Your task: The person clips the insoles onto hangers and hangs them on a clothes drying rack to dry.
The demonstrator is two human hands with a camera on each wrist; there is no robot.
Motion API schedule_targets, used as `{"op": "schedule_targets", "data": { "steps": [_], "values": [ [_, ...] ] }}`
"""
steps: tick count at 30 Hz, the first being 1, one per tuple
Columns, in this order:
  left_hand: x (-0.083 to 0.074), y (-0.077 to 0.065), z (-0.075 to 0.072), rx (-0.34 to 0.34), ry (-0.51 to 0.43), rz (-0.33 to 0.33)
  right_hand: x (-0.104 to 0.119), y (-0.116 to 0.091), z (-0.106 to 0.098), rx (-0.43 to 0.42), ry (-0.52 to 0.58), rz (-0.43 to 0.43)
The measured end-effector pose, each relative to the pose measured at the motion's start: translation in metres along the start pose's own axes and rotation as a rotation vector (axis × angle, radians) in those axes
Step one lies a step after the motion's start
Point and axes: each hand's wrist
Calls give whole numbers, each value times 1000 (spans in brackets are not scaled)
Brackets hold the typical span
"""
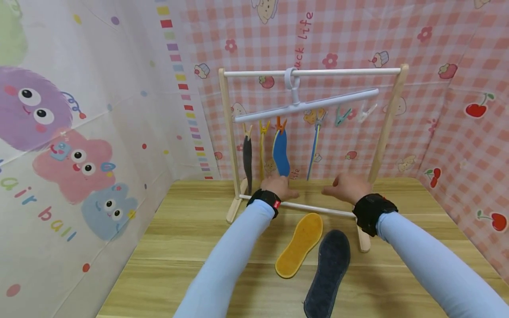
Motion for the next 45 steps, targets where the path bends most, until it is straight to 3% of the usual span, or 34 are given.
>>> {"op": "schedule_targets", "data": {
  "steps": [10,14,19,26,36,45],
  "values": [
    [-5,-5,4,54,-29,-34,1,-1,8,38,12,-2],
    [-6,-7,7,76,-37,-50,1,0,12,67,-32,-5],
    [-9,-14,6,109,-34,-25,2,0,16,98,-68,-23],
    [-13,-15,11,174,-15,-38,3,-2,20,108,-54,-29],
    [-19,-19,17,154,-38,30,-1,0,33,113,-30,-26],
    [-24,-12,36,179,-49,-5,-1,-4,45,114,-63,-18]
  ]
}}
Point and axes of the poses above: each hand's wrist, its own y-axis towards the middle knuckle, its own z-axis out of the palm, x = y × z, and after that the axes turned 3 degrees about -y, right-handed
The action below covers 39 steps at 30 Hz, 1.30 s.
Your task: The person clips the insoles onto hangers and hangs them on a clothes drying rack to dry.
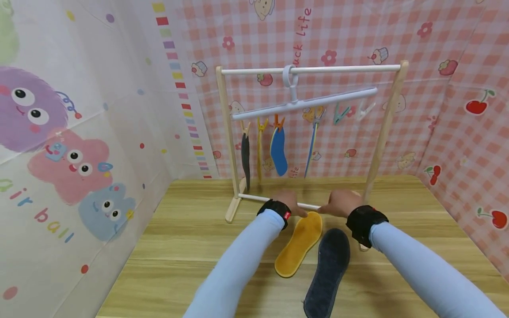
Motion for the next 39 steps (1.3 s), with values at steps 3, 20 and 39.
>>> {"op": "schedule_targets", "data": {
  "steps": [3,20,39],
  "values": [
    [-2,-5,-1,0,5,12,0,1,3,11,-1,2],
    [-7,-3,21,7,55,9,4,2,20,32,14,23],
    [-12,3,36,20,60,-47,6,-2,32,13,18,8]
  ]
}}
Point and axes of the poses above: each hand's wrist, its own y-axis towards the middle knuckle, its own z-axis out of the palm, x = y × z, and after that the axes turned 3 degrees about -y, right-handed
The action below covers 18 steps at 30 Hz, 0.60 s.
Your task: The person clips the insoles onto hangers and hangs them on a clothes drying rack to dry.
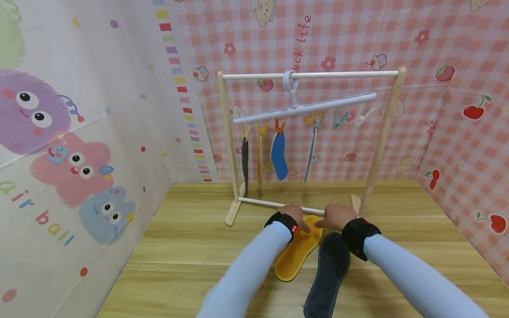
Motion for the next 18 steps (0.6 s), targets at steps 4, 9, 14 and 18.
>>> {"op": "schedule_targets", "data": {
  "steps": [4,9,14,18],
  "values": [
    [-3,2,3,3,14,-5,0,0,2,3,3,0],
    [-5,10,10,6,46,2,-1,1,4,0,12,-6],
    [-7,12,13,6,47,-2,-5,4,8,-13,2,-19],
    [-7,10,15,-6,50,17,-5,4,11,-6,-5,-10]
  ]
}}
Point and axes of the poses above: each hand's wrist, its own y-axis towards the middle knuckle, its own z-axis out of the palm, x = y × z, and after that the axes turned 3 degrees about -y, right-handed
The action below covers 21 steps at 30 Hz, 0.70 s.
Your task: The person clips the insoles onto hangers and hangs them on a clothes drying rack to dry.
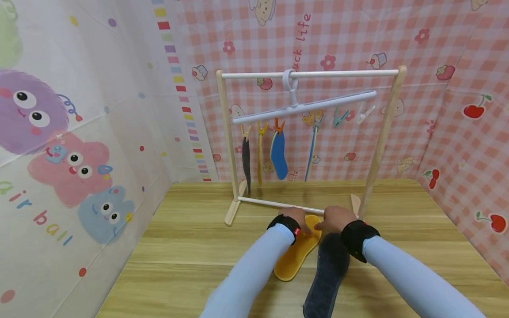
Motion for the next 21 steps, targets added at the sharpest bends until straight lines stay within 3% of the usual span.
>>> {"op": "schedule_targets", "data": {
  "steps": [6,21],
  "values": [
    [2,8,8,-31,12,15,0,-2,0,26,4,18],
    [1,2,11,-44,19,7,-1,-4,1,9,29,-3]
  ]
}}
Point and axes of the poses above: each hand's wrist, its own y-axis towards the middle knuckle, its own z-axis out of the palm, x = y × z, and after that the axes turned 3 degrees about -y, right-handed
